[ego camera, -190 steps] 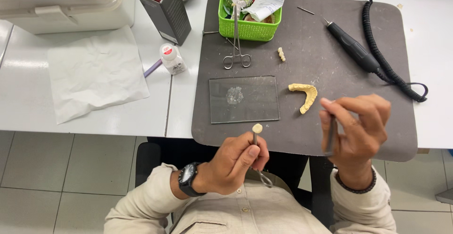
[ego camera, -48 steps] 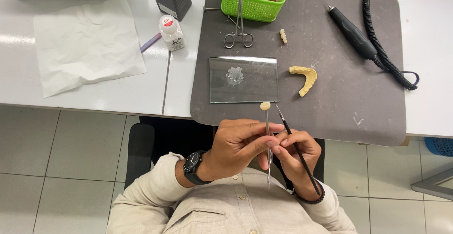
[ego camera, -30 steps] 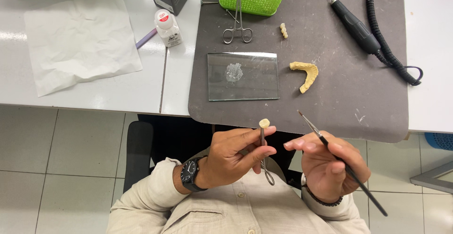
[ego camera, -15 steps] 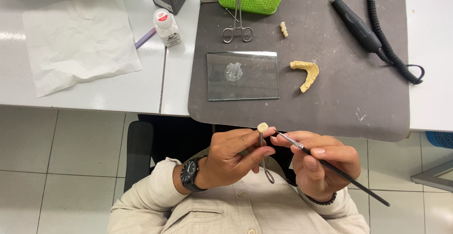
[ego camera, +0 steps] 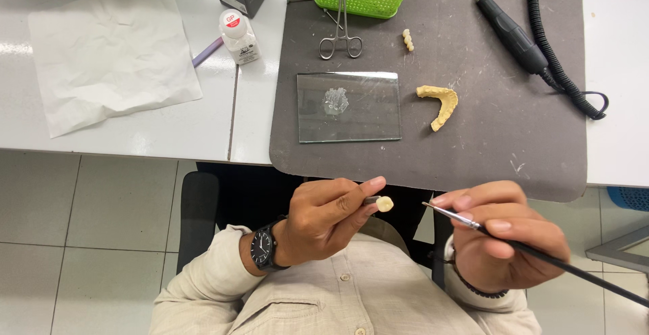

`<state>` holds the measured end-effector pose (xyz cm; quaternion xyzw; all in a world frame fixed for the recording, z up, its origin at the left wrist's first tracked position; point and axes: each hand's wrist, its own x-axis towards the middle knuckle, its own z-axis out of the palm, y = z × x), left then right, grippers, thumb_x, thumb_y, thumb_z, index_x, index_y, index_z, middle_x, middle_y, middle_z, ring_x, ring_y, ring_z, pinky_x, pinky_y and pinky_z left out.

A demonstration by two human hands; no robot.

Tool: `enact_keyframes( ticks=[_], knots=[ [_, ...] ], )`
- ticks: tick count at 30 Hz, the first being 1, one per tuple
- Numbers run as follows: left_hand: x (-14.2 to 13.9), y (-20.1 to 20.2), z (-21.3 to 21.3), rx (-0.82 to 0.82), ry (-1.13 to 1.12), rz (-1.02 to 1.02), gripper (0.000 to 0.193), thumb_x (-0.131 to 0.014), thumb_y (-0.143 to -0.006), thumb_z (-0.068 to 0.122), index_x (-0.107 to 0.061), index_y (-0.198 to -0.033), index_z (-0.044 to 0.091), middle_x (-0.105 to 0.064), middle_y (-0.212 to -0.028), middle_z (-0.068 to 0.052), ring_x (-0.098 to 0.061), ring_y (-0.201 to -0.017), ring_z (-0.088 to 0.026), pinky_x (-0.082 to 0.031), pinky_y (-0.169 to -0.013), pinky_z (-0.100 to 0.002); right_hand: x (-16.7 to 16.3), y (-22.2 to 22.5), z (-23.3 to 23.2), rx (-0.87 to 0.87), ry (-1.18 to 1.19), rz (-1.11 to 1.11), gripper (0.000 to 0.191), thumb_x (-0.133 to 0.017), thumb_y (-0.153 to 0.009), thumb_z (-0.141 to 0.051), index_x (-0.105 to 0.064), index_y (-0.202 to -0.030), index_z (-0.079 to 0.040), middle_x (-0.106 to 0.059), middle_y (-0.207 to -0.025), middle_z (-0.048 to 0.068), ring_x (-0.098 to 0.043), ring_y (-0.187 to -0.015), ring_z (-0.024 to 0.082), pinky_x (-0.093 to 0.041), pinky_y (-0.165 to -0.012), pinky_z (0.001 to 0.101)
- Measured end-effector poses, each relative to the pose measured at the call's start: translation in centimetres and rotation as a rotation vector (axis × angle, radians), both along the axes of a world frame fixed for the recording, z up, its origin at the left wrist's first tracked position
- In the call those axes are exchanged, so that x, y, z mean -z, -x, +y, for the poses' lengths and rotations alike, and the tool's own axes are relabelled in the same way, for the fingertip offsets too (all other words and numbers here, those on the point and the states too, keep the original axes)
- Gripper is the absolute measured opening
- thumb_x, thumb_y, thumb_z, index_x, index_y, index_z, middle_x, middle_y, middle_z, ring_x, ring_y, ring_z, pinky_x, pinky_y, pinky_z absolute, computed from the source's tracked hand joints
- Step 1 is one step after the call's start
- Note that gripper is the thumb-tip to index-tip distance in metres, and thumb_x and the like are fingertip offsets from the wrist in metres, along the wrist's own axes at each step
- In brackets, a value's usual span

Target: The person holds a small denture tooth with forceps and uses a brush to apply porcelain powder onto it, shaping the material. They then carry the tooth to a porcelain furnace, place it inside, and operate the furnace control panel.

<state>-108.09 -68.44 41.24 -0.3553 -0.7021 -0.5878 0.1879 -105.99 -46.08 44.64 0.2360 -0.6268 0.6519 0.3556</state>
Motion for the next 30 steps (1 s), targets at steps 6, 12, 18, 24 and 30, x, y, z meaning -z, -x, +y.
enact_keyframes(
  ticks=[6,12,18,24,30],
  knots=[
    [0.2,2.4,-1.5,-0.098,0.036,0.067,0.036,-0.075,-0.1,0.007,-0.065,-0.134,0.002,-0.065,-0.078,-0.002,-0.057,-0.059,-0.011,-0.042,-0.051,-0.027,-1.7,2.2,-1.7,0.107,-0.092,0.054,0.03,-0.066,-0.104,-0.031,-0.053,-0.1,-0.004,-0.07,-0.084,0.015,-0.067,-0.078,0.022,-0.061,-0.067,0.0413],
    [0.4,3.9,-2.6,-0.127,0.054,0.066,0.037,-0.075,-0.099,0.007,-0.065,-0.134,0.002,-0.063,-0.074,-0.002,-0.054,-0.057,-0.01,-0.039,-0.05,-0.028,-2.1,4.0,-3.9,0.081,-0.148,0.029,0.031,-0.066,-0.106,-0.035,-0.053,-0.103,-0.006,-0.07,-0.082,0.014,-0.067,-0.08,0.02,-0.061,-0.071,0.0391],
    [0.4,5.0,-3.3,-0.115,0.057,0.061,0.038,-0.075,-0.1,0.007,-0.064,-0.136,0.003,-0.064,-0.077,-0.002,-0.056,-0.058,-0.011,-0.04,-0.051,-0.028,-2.8,6.0,-4.5,0.064,-0.237,0.059,0.031,-0.064,-0.104,-0.035,-0.053,-0.1,-0.007,-0.071,-0.078,0.012,-0.067,-0.082,0.02,-0.061,-0.07,0.0385],
    [0.2,5.7,-4.2,-0.115,0.056,0.052,0.038,-0.075,-0.099,0.007,-0.064,-0.136,0.003,-0.063,-0.075,-0.002,-0.054,-0.057,-0.01,-0.039,-0.05,-0.028,-3.2,6.7,-5.3,0.024,-0.31,0.042,0.029,-0.064,-0.105,-0.034,-0.054,-0.102,-0.007,-0.072,-0.081,0.013,-0.067,-0.084,0.021,-0.061,-0.073,0.0388],
    [0.5,5.7,-4.3,-0.107,0.04,0.049,0.037,-0.075,-0.099,0.006,-0.064,-0.135,0.003,-0.062,-0.073,-0.001,-0.054,-0.056,-0.01,-0.039,-0.05,-0.028,-3.3,6.7,-5.7,0.021,-0.293,0.029,0.03,-0.064,-0.104,-0.034,-0.053,-0.101,-0.007,-0.072,-0.08,0.012,-0.067,-0.083,0.021,-0.062,-0.071,0.0399]
  ],
)
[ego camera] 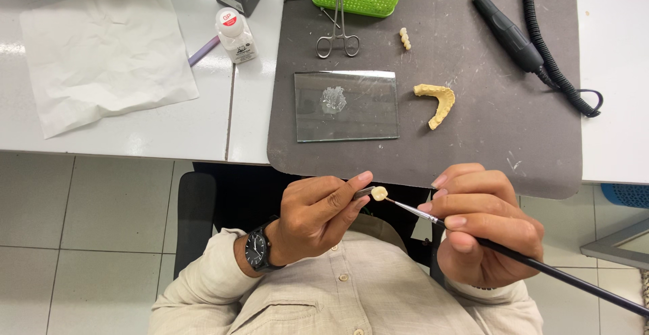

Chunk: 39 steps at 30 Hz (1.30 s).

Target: The person holds a small denture tooth with forceps and uses a brush to apply porcelain powder onto it, shaping the material. They then carry the tooth to a porcelain furnace, place it inside, and operate the furnace control panel.

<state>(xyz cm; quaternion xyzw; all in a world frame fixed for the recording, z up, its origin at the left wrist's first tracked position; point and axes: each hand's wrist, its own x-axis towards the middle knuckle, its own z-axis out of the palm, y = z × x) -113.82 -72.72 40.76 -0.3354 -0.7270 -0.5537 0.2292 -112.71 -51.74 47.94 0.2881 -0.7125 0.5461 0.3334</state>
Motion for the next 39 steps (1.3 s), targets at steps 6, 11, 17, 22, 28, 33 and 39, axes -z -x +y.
enact_keyframes(
  ticks=[6,11,17,22,28,33,39],
  knots=[
    [-0.5,0.2,-0.4,0.013,-0.004,-0.002,0.037,-0.074,-0.1,0.006,-0.064,-0.135,0.002,-0.063,-0.075,-0.002,-0.055,-0.057,-0.01,-0.04,-0.051,-0.027,-0.2,0.3,-0.4,-0.006,0.004,0.033,0.03,-0.064,-0.106,-0.032,-0.053,-0.101,-0.005,-0.07,-0.081,0.014,-0.067,-0.083,0.023,-0.062,-0.069,0.0389],
    [0.3,0.5,-0.9,0.009,-0.018,-0.006,0.036,-0.075,-0.099,0.005,-0.065,-0.133,0.001,-0.061,-0.072,-0.002,-0.054,-0.055,-0.01,-0.039,-0.049,-0.027,0.8,0.4,-1.3,0.05,0.157,0.033,0.029,-0.066,-0.101,-0.031,-0.054,-0.094,-0.005,-0.07,-0.074,0.013,-0.065,-0.074,0.021,-0.062,-0.062,0.0401],
    [3.0,0.8,-2.7,0.015,-0.02,-0.018,0.036,-0.075,-0.099,0.005,-0.065,-0.133,0.0,-0.061,-0.072,-0.002,-0.053,-0.056,-0.01,-0.039,-0.05,-0.028,3.2,1.1,-3.3,-0.014,0.004,0.043,0.031,-0.063,-0.108,-0.03,-0.049,-0.101,-0.003,-0.069,-0.082,0.016,-0.066,-0.083,0.023,-0.061,-0.069,0.0383],
    [3.8,2.5,-4.9,0.019,-0.039,-0.1,0.032,-0.073,-0.1,0.006,-0.067,-0.13,-0.001,-0.062,-0.072,-0.003,-0.053,-0.055,-0.009,-0.04,-0.049,-0.026,4.8,2.6,-5.6,0.035,0.22,0.033,0.029,-0.067,-0.104,-0.031,-0.053,-0.1,-0.006,-0.069,-0.077,0.014,-0.065,-0.073,0.019,-0.062,-0.066,0.038],
    [5.9,2.3,-6.0,0.151,-0.199,-0.524,0.03,-0.068,-0.104,0.012,-0.071,-0.131,-0.001,-0.061,-0.067,-0.002,-0.05,-0.055,-0.005,-0.039,-0.048,-0.023,8.5,3.9,-5.5,0.101,0.13,-0.025,0.03,-0.067,-0.106,-0.032,-0.055,-0.109,-0.004,-0.066,-0.087,0.016,-0.064,-0.079,0.021,-0.058,-0.066,0.034],
    [4.4,1.9,-6.0,0.279,-0.392,-0.889,0.031,-0.067,-0.101,0.018,-0.073,-0.127,0.001,-0.068,-0.068,-0.001,-0.054,-0.047,-0.002,-0.041,-0.039,-0.019,8.4,4.8,-5.5,0.424,-0.373,-0.009,0.033,-0.071,-0.097,-0.031,-0.069,-0.114,-0.002,-0.069,-0.086,0.003,-0.054,-0.087,0.021,-0.042,-0.082,0.0347],
    [-6.9,-1.6,-6.1,0.329,-0.5,-0.993,0.036,-0.072,-0.1,0.018,-0.072,-0.13,-0.001,-0.067,-0.073,-0.003,-0.054,-0.052,-0.003,-0.043,-0.043,-0.02,-1.6,2.2,-7.1,0.562,-0.706,0.082,0.014,-0.078,-0.1,-0.021,-0.082,-0.11,-0.012,-0.069,-0.12,0.002,-0.058,-0.112,0.024,-0.031,-0.113,0.0493]
  ],
)
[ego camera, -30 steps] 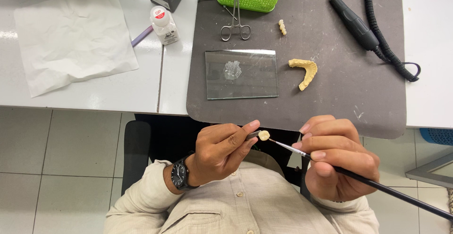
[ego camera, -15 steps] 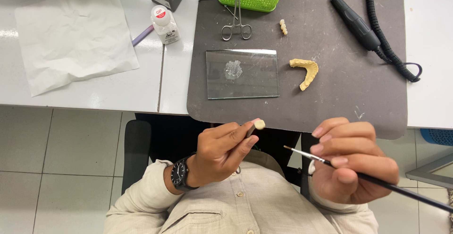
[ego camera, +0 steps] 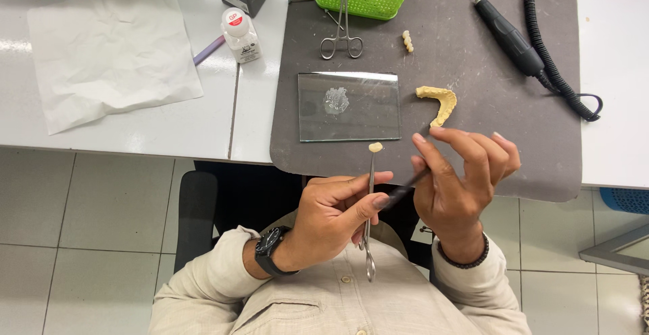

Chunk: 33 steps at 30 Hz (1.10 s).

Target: The person holds a small denture tooth with forceps and uses a brush to apply porcelain powder onto it, shaping the material. They then carry the tooth to a porcelain furnace, place it inside, and operate the furnace control panel.

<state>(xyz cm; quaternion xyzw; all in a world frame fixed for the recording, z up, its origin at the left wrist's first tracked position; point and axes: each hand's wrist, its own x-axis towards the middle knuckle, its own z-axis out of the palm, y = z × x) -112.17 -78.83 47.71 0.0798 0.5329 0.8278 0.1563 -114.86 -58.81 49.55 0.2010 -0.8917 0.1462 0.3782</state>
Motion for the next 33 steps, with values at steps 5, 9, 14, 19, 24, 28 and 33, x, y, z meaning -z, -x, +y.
enact_keyframes(
  ticks=[5,9,14,19,24,28,33],
  knots=[
    [-4.5,-1.7,-2.4,-0.005,0.044,0.082,0.035,-0.071,-0.1,0.017,-0.071,-0.13,0.0,-0.067,-0.073,-0.002,-0.055,-0.051,-0.003,-0.044,-0.042,-0.02,-4.1,-1.3,-3.4,0.124,-0.125,0.09,0.007,-0.08,-0.103,-0.02,-0.084,-0.108,-0.019,-0.068,-0.127,0.0,-0.055,-0.121,0.023,-0.024,-0.117,0.0551],
    [-4.7,-3.1,-3.4,-0.002,0.013,0.056,0.033,-0.066,-0.102,0.016,-0.07,-0.131,0.0,-0.074,-0.084,-0.003,-0.06,-0.058,-0.003,-0.047,-0.044,-0.021,-4.3,-2.9,-3.9,0.132,-0.107,0.136,0.01,-0.078,-0.101,-0.024,-0.085,-0.107,-0.018,-0.067,-0.122,0.002,-0.054,-0.117,0.024,-0.026,-0.112,0.056],
    [-5.9,-2.9,-7.5,-0.196,0.134,0.267,0.028,-0.063,-0.104,0.013,-0.072,-0.127,-0.002,-0.068,-0.072,-0.003,-0.053,-0.049,-0.002,-0.041,-0.04,-0.018,-3.9,-3.5,-1.8,0.033,0.615,0.001,0.037,-0.067,-0.098,-0.034,-0.081,-0.112,-0.003,-0.053,-0.1,0.006,-0.047,-0.087,0.014,-0.036,-0.068,0.0294],
    [-5.2,-1.6,-13.3,-0.444,0.161,0.31,0.031,-0.055,-0.114,0.019,-0.072,-0.11,-0.007,-0.068,-0.077,-0.007,-0.056,-0.052,-0.007,-0.046,-0.048,-0.024,-4.2,-3.2,6.6,-0.322,1.14,-0.114,0.024,-0.062,-0.121,-0.019,-0.066,-0.124,0.005,-0.06,-0.107,0.007,-0.059,-0.089,0.014,-0.052,-0.08,0.0298],
    [-3.7,0.8,-13.8,-0.534,0.119,0.301,0.036,-0.053,-0.112,0.02,-0.064,-0.131,-0.009,-0.064,-0.072,-0.006,-0.057,-0.051,-0.01,-0.044,-0.045,-0.024,-2.1,-2.5,11.8,-0.192,1.16,-0.167,0.019,-0.059,-0.12,-0.013,-0.063,-0.123,0.006,-0.063,-0.109,0.01,-0.063,-0.093,0.016,-0.057,-0.083,0.0315],
    [-2.8,2.0,-14.5,-0.569,0.236,0.351,0.037,-0.053,-0.113,0.02,-0.063,-0.133,-0.01,-0.063,-0.072,-0.008,-0.056,-0.051,-0.011,-0.043,-0.046,-0.024,-2.2,-1.0,10.5,-0.086,0.962,-0.178,0.019,-0.061,-0.121,-0.012,-0.062,-0.126,0.006,-0.065,-0.109,0.012,-0.064,-0.092,0.017,-0.057,-0.082,0.0306],
    [-2.8,2.0,-16.6,-0.604,0.306,0.352,0.036,-0.054,-0.112,0.02,-0.063,-0.131,-0.01,-0.064,-0.071,-0.008,-0.056,-0.051,-0.01,-0.043,-0.045,-0.023,-8.4,0.9,11.0,-0.268,0.91,-0.384,0.023,-0.061,-0.123,-0.017,-0.069,-0.129,0.003,-0.059,-0.117,0.007,-0.061,-0.093,0.013,-0.055,-0.083,0.0278]
  ],
)
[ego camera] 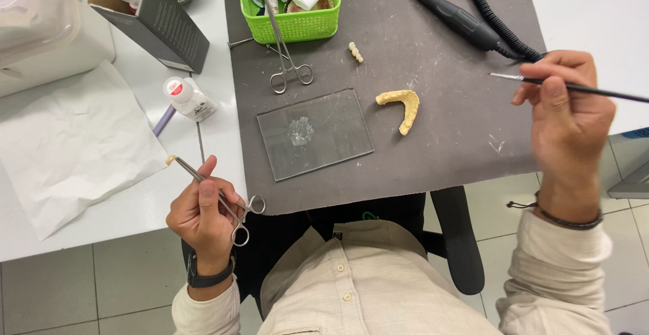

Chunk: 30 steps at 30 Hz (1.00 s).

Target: The person holds a small denture tooth with forceps and uses a brush to apply porcelain powder onto it, shaping the material. They then carry the tooth to a porcelain furnace, place it inside, and operate the furnace control panel.

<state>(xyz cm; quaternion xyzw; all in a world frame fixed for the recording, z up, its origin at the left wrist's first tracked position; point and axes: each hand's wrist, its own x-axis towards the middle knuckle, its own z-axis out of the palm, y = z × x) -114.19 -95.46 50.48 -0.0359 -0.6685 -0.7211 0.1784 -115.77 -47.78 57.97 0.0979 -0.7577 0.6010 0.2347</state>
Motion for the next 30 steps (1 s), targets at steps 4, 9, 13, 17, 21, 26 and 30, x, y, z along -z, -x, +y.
enact_keyframes(
  ticks=[4,9,13,17,21,26,30],
  knots=[
    [-0.4,-0.7,-1.8,-0.035,-0.003,-0.038,0.037,-0.055,-0.112,0.019,-0.063,-0.131,-0.012,-0.065,-0.072,-0.009,-0.055,-0.051,-0.01,-0.043,-0.046,-0.024,-2.2,2.7,-1.3,0.003,-0.092,-0.109,0.036,-0.064,-0.112,-0.01,-0.054,-0.144,0.004,-0.065,-0.104,0.012,-0.065,-0.085,0.016,-0.057,-0.076,0.0275],
    [0.7,-1.7,-3.9,-0.044,-0.017,-0.07,0.038,-0.057,-0.11,0.019,-0.063,-0.129,-0.013,-0.064,-0.07,-0.009,-0.056,-0.051,-0.01,-0.045,-0.047,-0.023,-3.1,5.9,-5.2,-0.132,-0.114,-0.168,0.02,-0.06,-0.118,-0.004,-0.056,-0.132,0.01,-0.07,-0.103,0.02,-0.073,-0.093,0.023,-0.062,-0.081,0.0316],
    [3.0,-1.9,-4.9,-0.002,0.024,-0.042,0.034,-0.057,-0.115,0.019,-0.069,-0.116,-0.012,-0.066,-0.067,-0.009,-0.055,-0.047,-0.008,-0.051,-0.062,-0.027,-2.6,8.4,-8.5,-0.332,-0.136,-0.142,0.024,-0.055,-0.109,-0.006,-0.056,-0.129,0.007,-0.07,-0.114,0.016,-0.073,-0.103,0.02,-0.064,-0.09,0.0311],
    [4.1,-2.4,-5.4,-0.037,0.004,-0.092,0.037,-0.057,-0.109,0.019,-0.065,-0.125,-0.013,-0.066,-0.069,-0.008,-0.055,-0.049,-0.008,-0.045,-0.047,-0.022,-1.3,9.2,-11.6,-0.17,-0.565,-0.209,0.019,-0.058,-0.108,-0.005,-0.069,-0.119,0.005,-0.073,-0.091,0.016,-0.072,-0.079,0.018,-0.059,-0.067,0.0277],
    [3.8,-3.2,-5.3,-0.039,0.004,-0.082,0.038,-0.058,-0.108,0.019,-0.064,-0.128,-0.013,-0.066,-0.07,-0.008,-0.053,-0.049,-0.008,-0.043,-0.047,-0.022,-1.6,9.5,-12.3,-0.11,-0.69,-0.173,0.017,-0.06,-0.11,-0.001,-0.073,-0.118,0.006,-0.071,-0.087,0.018,-0.069,-0.071,0.019,-0.054,-0.06,0.0268],
    [3.6,-3.1,-4.1,-0.037,0.006,-0.064,0.039,-0.058,-0.109,0.021,-0.064,-0.129,-0.012,-0.065,-0.069,-0.007,-0.054,-0.049,-0.008,-0.042,-0.046,-0.022,-0.2,11.4,-11.0,-0.113,-0.336,-0.176,0.021,-0.067,-0.107,0.001,-0.065,-0.128,0.006,-0.071,-0.095,0.014,-0.07,-0.077,0.013,-0.057,-0.066,0.0225],
    [3.4,-3.0,-2.8,-0.024,0.021,-0.048,0.04,-0.058,-0.11,0.022,-0.065,-0.129,-0.012,-0.064,-0.069,-0.006,-0.055,-0.05,-0.008,-0.043,-0.046,-0.023,3.1,12.2,-8.9,0.02,-0.249,-0.18,0.048,-0.075,-0.096,0.003,-0.041,-0.129,0.005,-0.072,-0.086,0.014,-0.073,-0.072,0.014,-0.061,-0.059,0.0236]
  ],
)
